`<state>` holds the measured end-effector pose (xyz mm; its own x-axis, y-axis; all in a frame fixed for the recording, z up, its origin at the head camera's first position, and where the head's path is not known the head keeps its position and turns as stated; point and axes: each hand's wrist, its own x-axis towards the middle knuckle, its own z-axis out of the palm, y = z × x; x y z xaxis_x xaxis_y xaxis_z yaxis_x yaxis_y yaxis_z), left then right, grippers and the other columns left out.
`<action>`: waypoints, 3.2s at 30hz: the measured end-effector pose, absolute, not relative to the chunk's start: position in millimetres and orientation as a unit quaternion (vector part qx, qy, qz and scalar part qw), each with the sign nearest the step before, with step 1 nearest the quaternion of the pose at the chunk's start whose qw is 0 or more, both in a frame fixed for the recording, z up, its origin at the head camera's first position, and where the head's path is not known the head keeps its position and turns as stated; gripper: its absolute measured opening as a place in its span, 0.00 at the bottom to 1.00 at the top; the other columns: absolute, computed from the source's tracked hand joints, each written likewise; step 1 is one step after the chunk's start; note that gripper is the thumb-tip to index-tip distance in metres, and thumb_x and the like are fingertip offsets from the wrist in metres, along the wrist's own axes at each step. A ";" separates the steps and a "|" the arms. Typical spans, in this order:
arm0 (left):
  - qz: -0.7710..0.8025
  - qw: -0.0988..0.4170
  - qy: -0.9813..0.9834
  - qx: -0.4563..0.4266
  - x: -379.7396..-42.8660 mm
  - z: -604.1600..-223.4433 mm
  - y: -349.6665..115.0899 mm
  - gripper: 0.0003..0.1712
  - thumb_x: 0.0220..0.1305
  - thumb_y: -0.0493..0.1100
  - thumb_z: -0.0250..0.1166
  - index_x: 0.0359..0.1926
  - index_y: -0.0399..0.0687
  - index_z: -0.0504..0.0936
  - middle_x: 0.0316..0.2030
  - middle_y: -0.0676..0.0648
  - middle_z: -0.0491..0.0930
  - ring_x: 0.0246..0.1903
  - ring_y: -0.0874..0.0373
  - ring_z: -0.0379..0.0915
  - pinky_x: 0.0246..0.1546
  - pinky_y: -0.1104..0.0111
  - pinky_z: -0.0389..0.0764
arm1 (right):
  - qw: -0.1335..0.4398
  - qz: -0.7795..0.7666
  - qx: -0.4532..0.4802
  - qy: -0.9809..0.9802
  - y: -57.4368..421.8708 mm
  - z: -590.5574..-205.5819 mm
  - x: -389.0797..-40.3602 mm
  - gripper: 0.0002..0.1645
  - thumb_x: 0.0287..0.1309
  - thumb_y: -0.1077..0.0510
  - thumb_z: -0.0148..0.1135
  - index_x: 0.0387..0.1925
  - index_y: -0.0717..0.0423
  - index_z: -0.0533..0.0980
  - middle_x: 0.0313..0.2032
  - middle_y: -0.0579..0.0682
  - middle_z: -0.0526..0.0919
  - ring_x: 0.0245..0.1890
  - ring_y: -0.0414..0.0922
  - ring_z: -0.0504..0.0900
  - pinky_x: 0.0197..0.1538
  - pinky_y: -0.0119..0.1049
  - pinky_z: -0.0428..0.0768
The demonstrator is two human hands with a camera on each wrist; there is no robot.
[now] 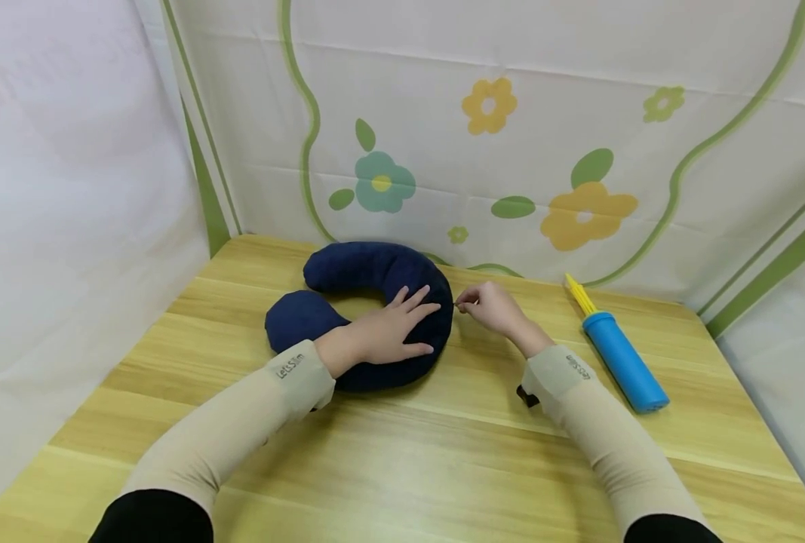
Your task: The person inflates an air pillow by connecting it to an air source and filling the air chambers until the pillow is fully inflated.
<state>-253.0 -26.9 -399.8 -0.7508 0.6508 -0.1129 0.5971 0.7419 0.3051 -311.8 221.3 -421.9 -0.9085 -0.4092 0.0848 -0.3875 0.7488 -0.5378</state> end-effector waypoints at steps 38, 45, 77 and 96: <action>0.126 0.090 0.931 0.331 -254.2 -413.1 -24.7 0.43 0.75 0.61 0.58 0.82 0.58 0.51 0.82 0.52 0.33 0.79 0.43 0.29 0.67 0.39 0.61 | 0.019 -0.304 -0.293 0.906 220.9 -429.6 -263.5 0.07 0.66 0.67 0.65 0.38 0.60 0.88 0.35 0.48 0.90 0.28 0.41 0.82 0.32 0.34 0.78; 0.135 0.089 0.931 0.328 -253.5 -411.6 -22.5 0.43 0.76 0.61 0.59 0.82 0.57 0.52 0.82 0.51 0.33 0.79 0.42 0.29 0.67 0.42 0.64 | 0.043 -0.328 -0.273 0.903 223.2 -430.0 -261.3 0.08 0.68 0.67 0.64 0.40 0.60 0.88 0.36 0.48 0.89 0.33 0.47 0.84 0.34 0.36 0.78; 0.118 0.053 0.954 0.269 -272.6 -416.2 6.2 0.44 0.75 0.63 0.57 0.82 0.55 0.52 0.82 0.49 0.34 0.79 0.41 0.30 0.67 0.39 0.62 | 0.033 -0.323 -0.270 0.907 229.7 -434.0 -262.0 0.07 0.65 0.69 0.66 0.36 0.61 0.88 0.35 0.48 0.90 0.31 0.38 0.81 0.35 0.34 0.78; 0.132 0.104 0.932 0.320 -249.9 -407.1 -10.2 0.49 0.72 0.70 0.57 0.83 0.67 0.44 0.81 0.46 0.31 0.77 0.35 0.37 0.67 0.42 0.64 | -0.012 -0.252 -0.222 0.942 255.4 -423.7 -272.6 0.07 0.69 0.62 0.65 0.41 0.58 0.88 0.39 0.51 0.89 0.29 0.41 0.78 0.34 0.40 0.77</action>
